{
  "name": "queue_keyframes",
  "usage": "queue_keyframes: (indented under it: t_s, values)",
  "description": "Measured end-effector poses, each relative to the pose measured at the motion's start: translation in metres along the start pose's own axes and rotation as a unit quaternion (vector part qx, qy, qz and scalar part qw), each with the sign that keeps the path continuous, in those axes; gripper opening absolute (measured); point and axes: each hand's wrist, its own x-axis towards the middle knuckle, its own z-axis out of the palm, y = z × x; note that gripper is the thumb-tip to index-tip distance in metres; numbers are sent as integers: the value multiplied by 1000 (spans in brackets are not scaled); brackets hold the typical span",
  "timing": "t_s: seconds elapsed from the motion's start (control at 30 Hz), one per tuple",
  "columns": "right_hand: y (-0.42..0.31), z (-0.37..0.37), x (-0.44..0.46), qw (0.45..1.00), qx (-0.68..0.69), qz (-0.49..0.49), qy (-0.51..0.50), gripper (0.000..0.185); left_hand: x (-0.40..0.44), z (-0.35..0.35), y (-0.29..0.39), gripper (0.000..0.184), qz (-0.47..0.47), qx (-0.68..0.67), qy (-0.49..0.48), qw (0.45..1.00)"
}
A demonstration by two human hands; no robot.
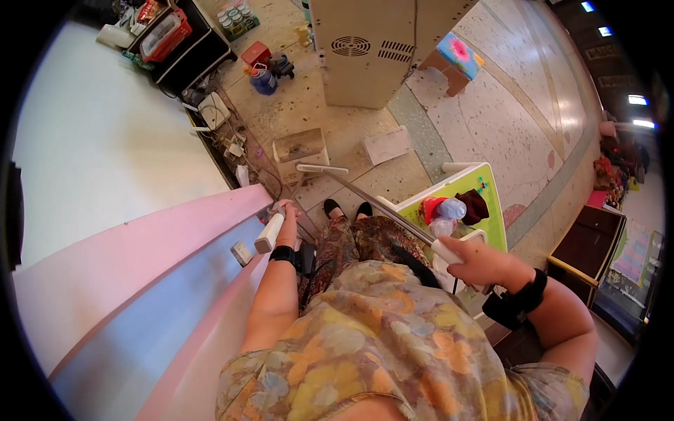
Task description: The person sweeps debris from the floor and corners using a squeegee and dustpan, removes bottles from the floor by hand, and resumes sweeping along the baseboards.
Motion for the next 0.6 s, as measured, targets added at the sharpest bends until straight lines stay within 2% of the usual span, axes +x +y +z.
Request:
queue_keyframes:
  t_s: [0.1,0.17,0.3,0.47,0.5,0.53,0.6]
  values:
    - [4,1,-5,1000,-4,4,12,58,11,-9,-8,9,23,-46,-9,999]
    - [8,2,-8,1000,0,8,15,58,-13,18,37,12,91,224,46,969]
    - [21,3,-22,999,47,3,18,58,-6,16,39,12,93,201,75,972]
    - [42,14,-48,978,206,-3,35,55,14,-3,25,9,95,223,20,970]
    - [45,16,-53,976,213,-2,40,55,6,3,39,8,88,243,17,966]
    - [46,17,-60,974,221,10,55,55,-2,7,51,8,58,199,-8,978]
    - [53,21,-67,969,237,23,74,54,-1,4,57,7,153,292,-35,943]
